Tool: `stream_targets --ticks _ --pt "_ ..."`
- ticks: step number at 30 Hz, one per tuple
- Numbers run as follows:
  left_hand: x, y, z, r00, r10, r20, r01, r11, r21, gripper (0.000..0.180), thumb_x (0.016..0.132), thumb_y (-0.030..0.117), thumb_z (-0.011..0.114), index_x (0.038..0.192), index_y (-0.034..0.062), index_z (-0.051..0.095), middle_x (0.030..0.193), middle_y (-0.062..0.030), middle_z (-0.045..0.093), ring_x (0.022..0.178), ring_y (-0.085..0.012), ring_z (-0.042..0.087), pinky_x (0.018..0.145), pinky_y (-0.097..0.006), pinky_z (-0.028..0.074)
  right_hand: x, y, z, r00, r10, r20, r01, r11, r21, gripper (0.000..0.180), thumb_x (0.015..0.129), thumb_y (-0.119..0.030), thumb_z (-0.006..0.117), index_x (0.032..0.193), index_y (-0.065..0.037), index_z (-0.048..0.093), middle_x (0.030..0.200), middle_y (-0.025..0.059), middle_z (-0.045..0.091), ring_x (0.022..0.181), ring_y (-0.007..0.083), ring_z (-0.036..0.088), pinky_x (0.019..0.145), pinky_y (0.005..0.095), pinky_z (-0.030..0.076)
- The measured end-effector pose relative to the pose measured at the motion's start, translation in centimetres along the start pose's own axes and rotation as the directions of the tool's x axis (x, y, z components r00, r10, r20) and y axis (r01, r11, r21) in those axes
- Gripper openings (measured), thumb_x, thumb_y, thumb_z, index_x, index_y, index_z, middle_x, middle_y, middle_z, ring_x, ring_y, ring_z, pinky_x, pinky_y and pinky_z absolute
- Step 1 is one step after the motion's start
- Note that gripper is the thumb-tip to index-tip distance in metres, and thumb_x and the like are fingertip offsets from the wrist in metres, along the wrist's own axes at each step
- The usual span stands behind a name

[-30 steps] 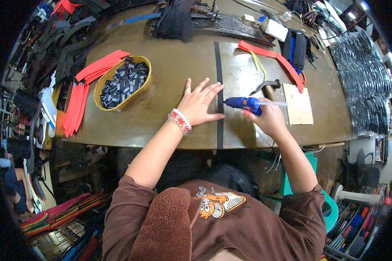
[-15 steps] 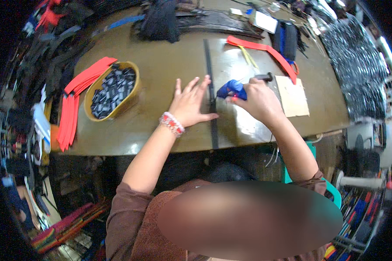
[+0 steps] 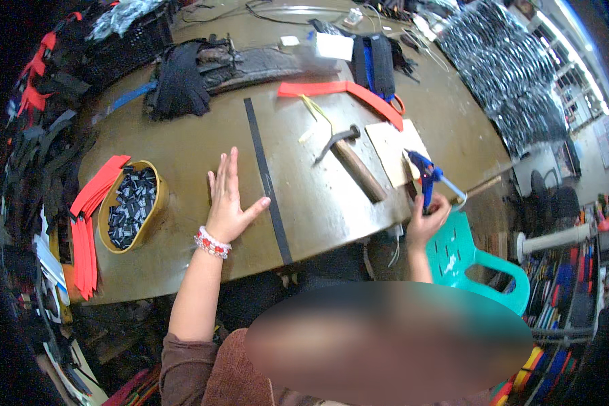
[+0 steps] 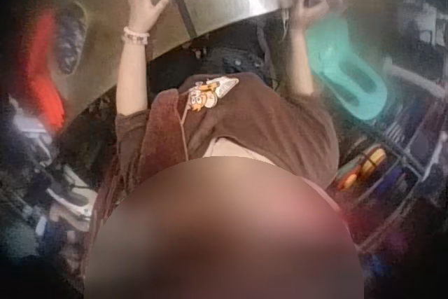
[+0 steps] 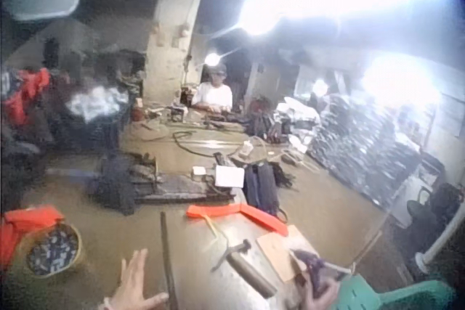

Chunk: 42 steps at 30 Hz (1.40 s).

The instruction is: The person assembles red and black fabric straps by attaching small metal buckles using a hot glue gun. They repeatedly pick up straps, apply glue, attach buckles, and bundle the finished straps with a yellow string.

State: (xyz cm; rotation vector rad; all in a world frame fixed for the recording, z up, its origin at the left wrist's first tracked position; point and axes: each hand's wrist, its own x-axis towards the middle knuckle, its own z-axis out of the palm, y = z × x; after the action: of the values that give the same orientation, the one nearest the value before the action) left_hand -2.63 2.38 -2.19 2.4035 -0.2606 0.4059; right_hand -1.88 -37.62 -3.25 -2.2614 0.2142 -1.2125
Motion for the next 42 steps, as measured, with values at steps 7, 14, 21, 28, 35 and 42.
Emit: stream_targets --ticks 7,14,21,28,35,42 --pt "0.5 0.6 -0.2 0.995 -0.057 0.079 0.049 0.994 0.098 0.106 0.075 0.049 0.068 0.15 0.009 0.006 0.155 -0.0124 0.017 0.143 -0.0313 0.013 0.114 -0.054 0.007 11.5 -9.2 15.9 0.827 -0.44 0.351 0.487 0.872 -0.054 0.015 0.082 -0.023 0.066 0.088 -0.009 0.062 0.089 0.009 0.06 0.092 0.0278 0.055 0.077 0.043 0.039" --pt "0.2 0.1 0.3 0.999 -0.011 0.037 0.008 0.996 0.087 0.107 0.075 0.046 0.069 0.149 0.009 0.002 0.151 -0.0137 0.026 0.142 -0.0306 0.017 0.114 -0.054 0.007 16.4 -6.8 25.1 0.713 -0.172 0.68 0.536 0.758 -0.371 0.032 0.073 -0.036 0.073 0.09 -0.01 0.07 0.104 0.009 0.064 0.101 0.028 0.059 0.085 0.0473 0.042" --pt "1.0 1.5 -1.0 0.991 -0.11 0.081 0.104 0.991 0.079 0.087 0.08 0.047 0.064 0.148 0.0121 0.022 0.151 -0.0115 0.026 0.142 -0.0314 0.019 0.114 -0.054 0.008 14.2 -17.0 15.7 0.644 -0.652 0.4 0.601 0.755 0.264 0.016 0.083 -0.014 0.06 0.094 -0.004 0.055 0.093 0.0142 0.062 0.09 0.0331 0.06 0.072 0.0429 0.048" --pt "-0.1 7.4 -4.5 0.863 0.214 -0.457 -0.171 0.976 0.134 0.033 0.092 0.024 0.055 0.12 0.0071 0.058 0.117 -0.0148 0.06 0.114 -0.0338 0.054 0.101 -0.052 0.035 3.6 -22.6 0.0 0.514 -0.64 0.572 0.148 0.723 0.675 0.011 0.082 -0.01 0.068 0.089 -0.002 0.066 0.076 0.0102 0.062 0.069 0.0201 0.06 0.064 0.0318 0.047" --pt "-0.6 3.5 -0.6 0.943 -0.226 -0.246 0.229 0.973 -0.017 0.021 0.086 0.023 0.064 0.081 0.0022 0.063 0.079 -0.0132 0.062 0.073 -0.0301 0.062 0.064 -0.037 0.049 -3.4 -18.6 10.1 0.581 -0.409 0.703 -0.007 0.862 0.507 0.017 0.081 -0.01 0.069 0.096 -0.004 0.067 0.082 0.0125 0.062 0.072 0.0219 0.06 0.067 0.0312 0.048" --pt "-1.1 1.7 0.9 0.961 -0.246 -0.126 0.261 0.958 0.12 0.015 0.085 0.022 0.062 0.087 0.0075 0.064 0.09 -0.0112 0.063 0.08 -0.0284 0.06 0.07 -0.038 0.049 -4.4 -17.0 10.9 0.517 -0.466 0.718 0.163 0.877 0.452 0.017 0.081 -0.009 0.065 0.098 -0.006 0.067 0.089 0.0148 0.061 0.083 0.0307 0.061 0.074 0.0384 0.049"
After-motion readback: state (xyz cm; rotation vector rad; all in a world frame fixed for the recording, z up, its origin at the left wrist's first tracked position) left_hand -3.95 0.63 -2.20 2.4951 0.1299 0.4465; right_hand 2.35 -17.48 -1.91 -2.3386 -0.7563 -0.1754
